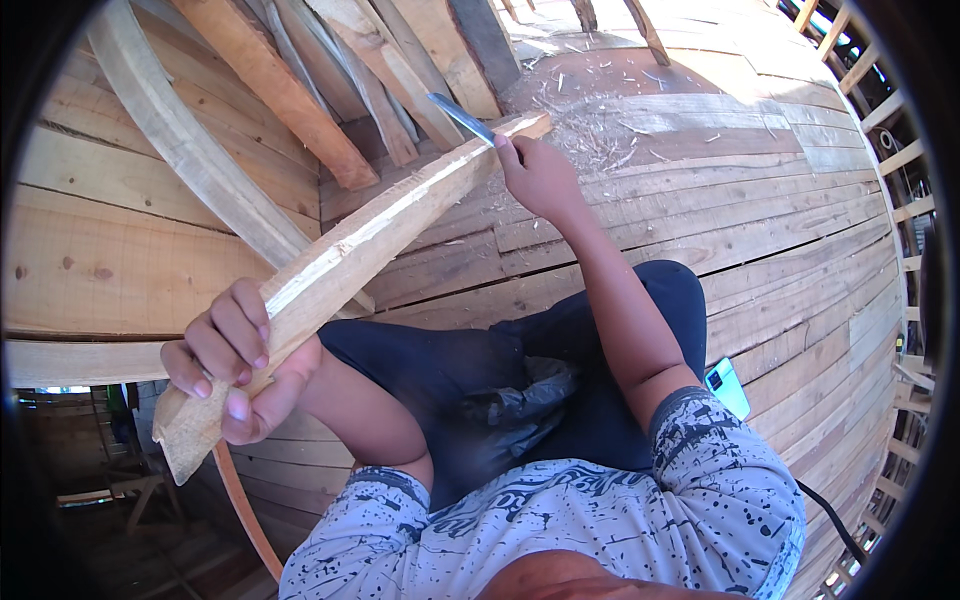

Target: The person sits cross-legged on a wooden floor and uses a knife to carve a long, curved piece of wood. They hold the wood with their left hand and repeatedly shave thin strips from its surface with the knife in their right hand, creating a pile of wood shavings.

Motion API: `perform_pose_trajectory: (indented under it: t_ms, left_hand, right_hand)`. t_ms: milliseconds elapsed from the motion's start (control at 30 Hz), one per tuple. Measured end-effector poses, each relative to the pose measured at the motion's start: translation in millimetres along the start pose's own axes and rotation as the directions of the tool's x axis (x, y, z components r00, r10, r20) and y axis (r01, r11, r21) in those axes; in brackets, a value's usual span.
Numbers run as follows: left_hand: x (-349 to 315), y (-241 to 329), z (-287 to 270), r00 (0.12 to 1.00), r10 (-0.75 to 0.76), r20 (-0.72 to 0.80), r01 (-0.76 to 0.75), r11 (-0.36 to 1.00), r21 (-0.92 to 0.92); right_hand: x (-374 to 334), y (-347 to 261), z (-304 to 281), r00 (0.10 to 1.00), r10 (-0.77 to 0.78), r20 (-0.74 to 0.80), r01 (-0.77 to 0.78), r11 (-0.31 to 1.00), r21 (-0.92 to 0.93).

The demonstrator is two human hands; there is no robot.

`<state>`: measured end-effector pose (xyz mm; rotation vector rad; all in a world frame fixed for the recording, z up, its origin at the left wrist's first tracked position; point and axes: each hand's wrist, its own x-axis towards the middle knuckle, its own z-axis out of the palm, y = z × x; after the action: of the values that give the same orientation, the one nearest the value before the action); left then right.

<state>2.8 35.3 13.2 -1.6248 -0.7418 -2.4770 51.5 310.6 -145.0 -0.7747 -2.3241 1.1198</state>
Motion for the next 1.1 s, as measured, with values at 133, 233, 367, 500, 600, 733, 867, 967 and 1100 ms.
perform_pose_trajectory:
  t_ms: [133,233,367,500,600,733,867,967,1100]
  left_hand:
    - [0.4,0.6,-0.8,1.000,0.002,-0.006,-0.002,1.000,-0.001]
    - [0.5,-0.5,-0.7,1.000,0.003,-0.001,-0.003,1.000,-0.008]
    - [-0.4,1.1,-0.9,1.000,0.002,-0.010,-0.002,1.000,-0.001]
    - [0.7,0.0,-2.1,1.000,-0.001,-0.014,0.001,1.000,0.000]
    - [1.1,0.2,-2.1,1.000,-0.002,-0.010,0.002,1.000,-0.006]
    - [0.7,0.8,-0.5,1.000,0.001,-0.011,-0.001,1.000,-0.013]
    - [1.4,-0.6,0.7,1.000,0.004,0.015,-0.004,1.000,-0.028]
    - [2.2,-0.3,-0.2,1.000,-0.009,0.010,0.009,1.000,-0.024]
    - [1.7,1.4,-11.9,1.000,-0.010,-0.013,0.009,1.000,-0.025]
  right_hand:
    - [-9.1,-2.8,-3.8,0.994,-0.003,0.112,-0.012,0.991,0.133]
    - [-15.9,-17.6,1.3,0.987,-0.012,0.162,-0.022,0.978,0.206]
    - [-19.8,-29.2,-1.6,0.977,-0.028,0.211,-0.013,0.982,0.190]
    - [-16.4,-21.2,9.9,0.990,-0.014,0.137,-0.025,0.961,0.277]
    - [-15.5,-27.3,4.5,0.882,0.180,0.435,-0.396,0.783,0.479]
    - [-13.7,-31.5,-9.7,0.684,0.185,0.705,-0.661,0.565,0.493]
    - [-8.9,-20.7,-15.3,0.519,0.031,0.854,-0.814,0.325,0.482]
    - [-4.5,-10.3,-24.7,0.463,-0.125,0.878,-0.862,0.169,0.478]
    - [4.8,-4.3,-54.8,0.599,-0.072,0.798,-0.781,0.170,0.601]
